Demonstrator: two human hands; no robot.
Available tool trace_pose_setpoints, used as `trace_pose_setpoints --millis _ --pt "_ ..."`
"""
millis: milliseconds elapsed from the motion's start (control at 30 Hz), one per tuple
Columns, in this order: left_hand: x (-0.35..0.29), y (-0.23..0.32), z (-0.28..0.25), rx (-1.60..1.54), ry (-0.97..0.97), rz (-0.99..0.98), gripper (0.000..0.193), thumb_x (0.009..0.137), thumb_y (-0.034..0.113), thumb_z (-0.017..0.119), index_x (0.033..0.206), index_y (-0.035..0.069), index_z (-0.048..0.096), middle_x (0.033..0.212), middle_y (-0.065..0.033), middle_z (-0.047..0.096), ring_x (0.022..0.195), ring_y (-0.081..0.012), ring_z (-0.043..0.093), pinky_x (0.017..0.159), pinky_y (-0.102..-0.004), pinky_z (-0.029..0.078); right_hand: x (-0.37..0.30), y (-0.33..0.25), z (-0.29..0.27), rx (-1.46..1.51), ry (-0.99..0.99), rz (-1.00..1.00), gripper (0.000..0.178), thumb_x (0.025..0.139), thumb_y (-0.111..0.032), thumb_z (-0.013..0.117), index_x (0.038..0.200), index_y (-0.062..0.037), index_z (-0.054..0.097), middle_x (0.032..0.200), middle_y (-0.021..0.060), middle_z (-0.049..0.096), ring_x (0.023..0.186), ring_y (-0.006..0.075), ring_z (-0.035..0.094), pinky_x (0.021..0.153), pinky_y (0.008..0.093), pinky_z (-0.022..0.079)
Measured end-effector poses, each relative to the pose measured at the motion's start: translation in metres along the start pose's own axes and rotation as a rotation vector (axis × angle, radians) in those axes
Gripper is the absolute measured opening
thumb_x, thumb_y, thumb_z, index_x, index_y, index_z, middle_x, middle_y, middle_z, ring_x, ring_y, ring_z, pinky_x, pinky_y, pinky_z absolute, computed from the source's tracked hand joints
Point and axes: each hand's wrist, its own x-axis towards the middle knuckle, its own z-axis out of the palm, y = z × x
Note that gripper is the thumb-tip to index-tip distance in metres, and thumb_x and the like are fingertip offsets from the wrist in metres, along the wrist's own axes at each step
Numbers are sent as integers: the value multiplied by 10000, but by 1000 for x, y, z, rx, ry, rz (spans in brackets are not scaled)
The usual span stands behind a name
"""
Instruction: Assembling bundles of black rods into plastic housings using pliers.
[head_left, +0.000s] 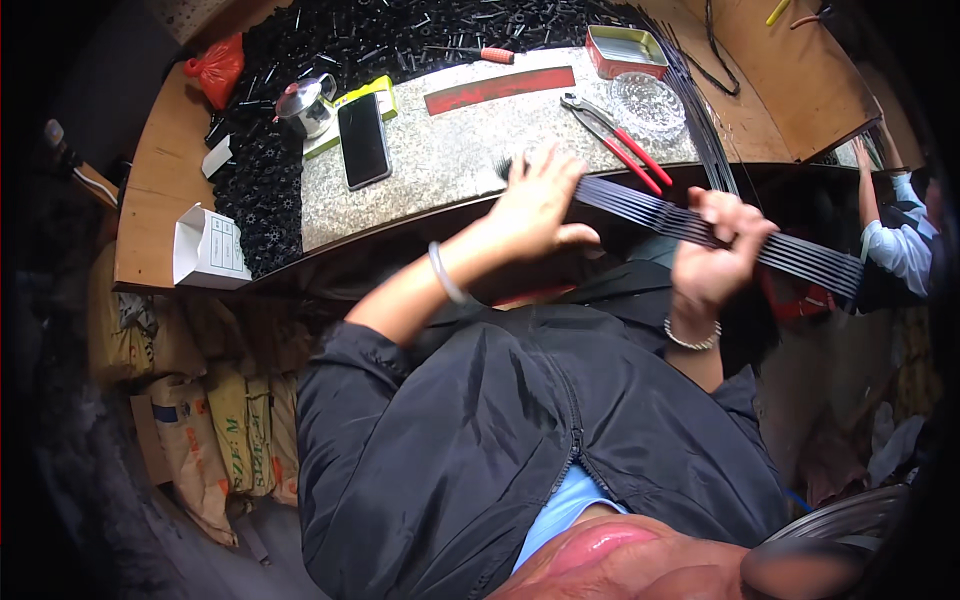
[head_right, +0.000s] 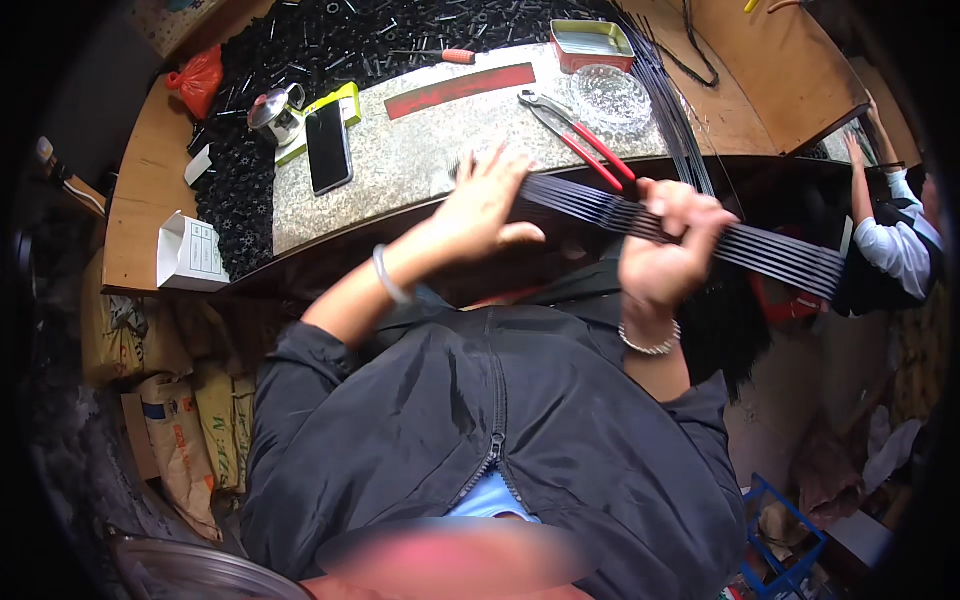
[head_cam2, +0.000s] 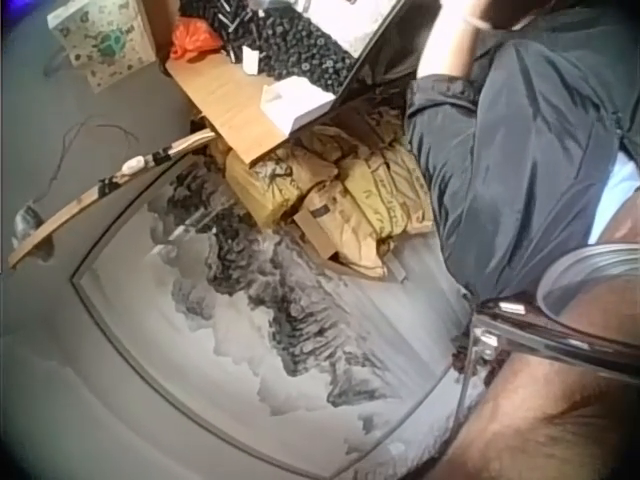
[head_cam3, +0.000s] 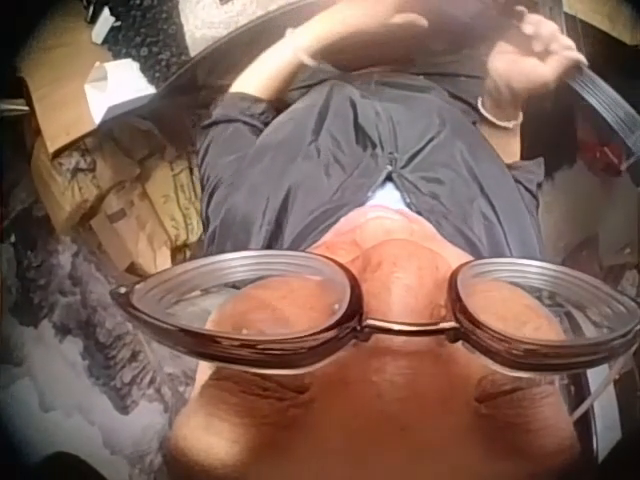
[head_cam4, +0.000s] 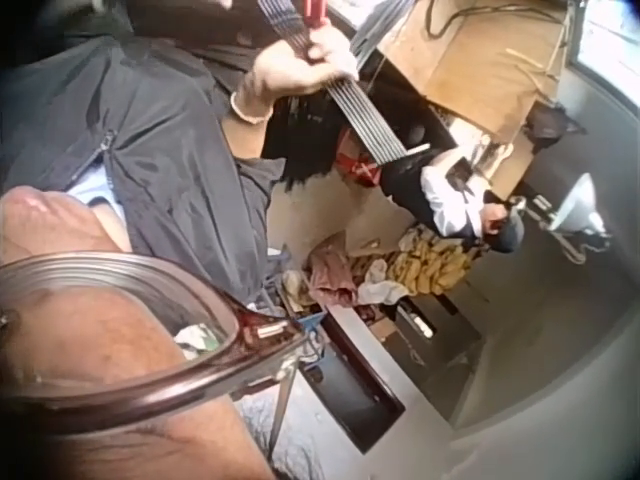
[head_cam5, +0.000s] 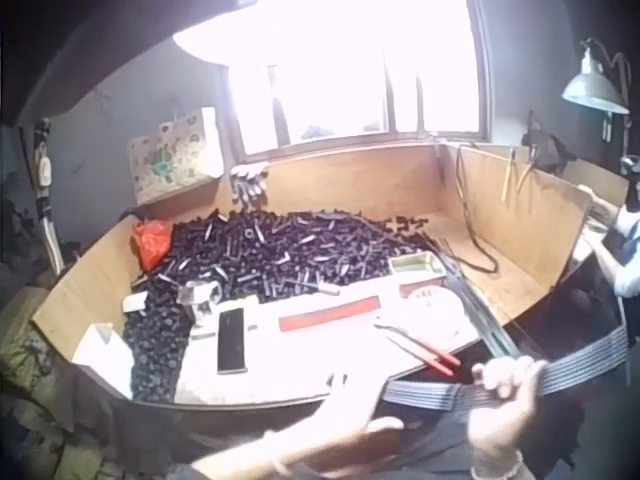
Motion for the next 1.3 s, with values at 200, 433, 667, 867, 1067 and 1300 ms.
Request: trace_pose_setpoints --millis 200,433,667,867,1067,1300 --pt "-32 53 -34 322 335 41 97 731 64 463 635 84 462 567 -58 487 640 -198 553 1043 -466 261 -20 -60 -2 131 -83 246 407 917 -414 396 962 -20 483 998 102 491 1006 263 461 986 442 302" --pt "-14 75 -181 535 -280 -244 129 724 123 534 654 37 600 636 -149 594 603 -317 596 909 -442 408 -38 -33 73 -965 -949 -468 555 659 -209 763 1104 30 533 1040 164 602 990 288 566 853 383 432" --pt "-4 86 -156 151 -149 50 233 781 185 513 838 -38 546 783 -198 573 763 -274 588 942 -435 374 -20 110 22 -542 -1035 489 286 849 -194 578 1070 -13 558 993 160 588 863 219 558 740 308 455" --pt "-5 81 -129 -399 302 -41 398 866 267 485 1053 -84 492 968 -232 561 927 -261 567 964 -400 356 -52 112 -11 -414 -716 705 154 837 -147 611 807 0 650 631 57 630 559 95 607 528 222 507" --pt "18 49 -139 -1189 210 -309 634 924 426 403 1310 -66 293 1215 -176 478 1111 -230 483 970 -315 346 -73 115 -39 -414 -664 895 149 869 -85 546 894 49 607 694 85 618 639 150 610 617 279 516" --pt "-4 40 -132 -1457 -410 -23 819 829 577 439 1395 80 115 1320 -207 385 1115 -301 501 914 -358 428 -43 101 -31 -2 -707 742 306 871 -162 484 1095 45 515 896 81 614 794 166 599 725 264 486"
